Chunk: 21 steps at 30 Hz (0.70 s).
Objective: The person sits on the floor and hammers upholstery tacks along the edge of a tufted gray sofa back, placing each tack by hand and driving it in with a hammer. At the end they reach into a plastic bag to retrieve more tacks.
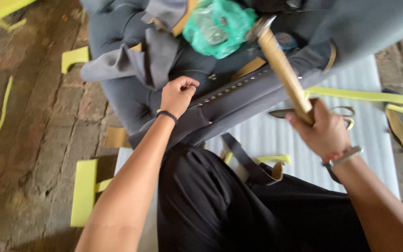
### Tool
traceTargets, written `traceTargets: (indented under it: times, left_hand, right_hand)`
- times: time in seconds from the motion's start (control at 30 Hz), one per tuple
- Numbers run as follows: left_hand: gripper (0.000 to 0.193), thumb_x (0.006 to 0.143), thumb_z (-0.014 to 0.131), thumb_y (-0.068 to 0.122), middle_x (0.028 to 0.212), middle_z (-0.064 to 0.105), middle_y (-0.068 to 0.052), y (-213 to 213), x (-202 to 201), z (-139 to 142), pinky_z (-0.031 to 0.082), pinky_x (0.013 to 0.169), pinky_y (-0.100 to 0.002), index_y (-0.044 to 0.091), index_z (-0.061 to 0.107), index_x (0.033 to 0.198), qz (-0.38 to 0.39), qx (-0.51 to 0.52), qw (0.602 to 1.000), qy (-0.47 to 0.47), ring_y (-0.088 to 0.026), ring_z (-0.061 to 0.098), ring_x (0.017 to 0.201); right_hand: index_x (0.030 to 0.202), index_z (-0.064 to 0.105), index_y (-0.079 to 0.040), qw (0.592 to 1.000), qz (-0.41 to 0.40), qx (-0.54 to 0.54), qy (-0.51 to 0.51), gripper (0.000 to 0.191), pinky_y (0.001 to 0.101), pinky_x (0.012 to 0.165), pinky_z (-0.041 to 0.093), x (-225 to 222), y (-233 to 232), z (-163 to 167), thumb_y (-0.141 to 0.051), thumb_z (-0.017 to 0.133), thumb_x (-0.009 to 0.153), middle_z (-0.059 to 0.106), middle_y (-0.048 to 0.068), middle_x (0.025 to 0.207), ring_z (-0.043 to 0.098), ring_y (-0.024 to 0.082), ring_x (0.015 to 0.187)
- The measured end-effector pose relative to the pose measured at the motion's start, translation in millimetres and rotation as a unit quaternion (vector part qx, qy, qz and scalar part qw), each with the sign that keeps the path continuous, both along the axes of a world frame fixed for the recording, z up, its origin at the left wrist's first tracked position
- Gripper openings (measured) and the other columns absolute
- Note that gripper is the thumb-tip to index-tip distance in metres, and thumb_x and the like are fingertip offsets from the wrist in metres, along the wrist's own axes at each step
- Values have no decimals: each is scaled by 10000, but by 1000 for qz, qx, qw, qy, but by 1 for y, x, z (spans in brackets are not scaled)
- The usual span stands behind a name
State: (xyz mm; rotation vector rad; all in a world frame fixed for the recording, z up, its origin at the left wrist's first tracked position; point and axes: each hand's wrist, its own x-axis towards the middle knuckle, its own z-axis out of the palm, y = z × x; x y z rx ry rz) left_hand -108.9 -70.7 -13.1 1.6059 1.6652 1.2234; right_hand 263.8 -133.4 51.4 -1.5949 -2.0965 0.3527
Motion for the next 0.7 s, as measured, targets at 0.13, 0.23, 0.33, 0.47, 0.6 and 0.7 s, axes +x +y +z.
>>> traceTargets:
  times: [0.13, 0.23, 0.33, 0.47, 0.6, 0.7]
  left_hand:
    - [240, 900, 689, 201, 1139, 708, -102, 0, 57, 20, 565, 895, -360, 91, 737, 1108, -109, 44, 975, 187, -230, 707, 998]
    - [584, 889, 729, 340, 1446, 532, -147, 6, 118, 29, 420, 1097, -462, 56, 560, 1371, -227, 102, 900, 359, -330, 519, 1326]
    - [896, 853, 721, 445, 1592, 293, -185, 8, 168, 25, 272, 1172, -533, 7, 314, 1520, -262, 103, 839, 466, -365, 293, 1464]
    - [892, 870, 707, 359, 1659, 250, -144, 12, 187, 15, 283, 1186, -502, 54, 270, 1584, -233, 113, 792, 553, -324, 271, 1508]
    - [657, 899, 703, 316, 1566, 468, -112, 22, 158, 15, 390, 1136, -429, 102, 507, 1488, -277, 79, 909, 300, -290, 454, 1417]
    - [219, 945, 666, 284, 1151, 738, -48, 35, 103, 19, 544, 964, -433, 279, 780, 1131, -4, -65, 960, 274, -271, 695, 1093]
  right_hand:
    - [1089, 629, -10, 973, -104, -72, 192, 286, 322, 481, 467, 23, 11, 10, -203, 761, 924, 626, 54, 657, 578, 136, 498]
    - [1068, 631, -6, 949, -127, -103, 271, 225, 291, 453, 439, 35, 16, 15, -155, 738, 937, 586, 25, 646, 547, 100, 502]
    - [1046, 625, -12, 930, -130, -119, 322, 211, 274, 442, 434, 42, 19, 16, -158, 730, 936, 574, 3, 641, 533, 78, 499]
    - [1012, 640, -8, 928, -113, -131, 330, 184, 285, 432, 416, 42, 20, 19, -144, 731, 928, 575, 13, 643, 535, 87, 483]
    - [1055, 664, -16, 950, -114, -140, 254, 209, 294, 441, 430, 32, 17, 23, -135, 745, 903, 620, 25, 645, 544, 95, 474]
    - [1098, 683, -25, 962, -99, -122, 223, 244, 294, 455, 443, 23, 14, 26, -142, 752, 894, 621, 31, 615, 552, 93, 482]
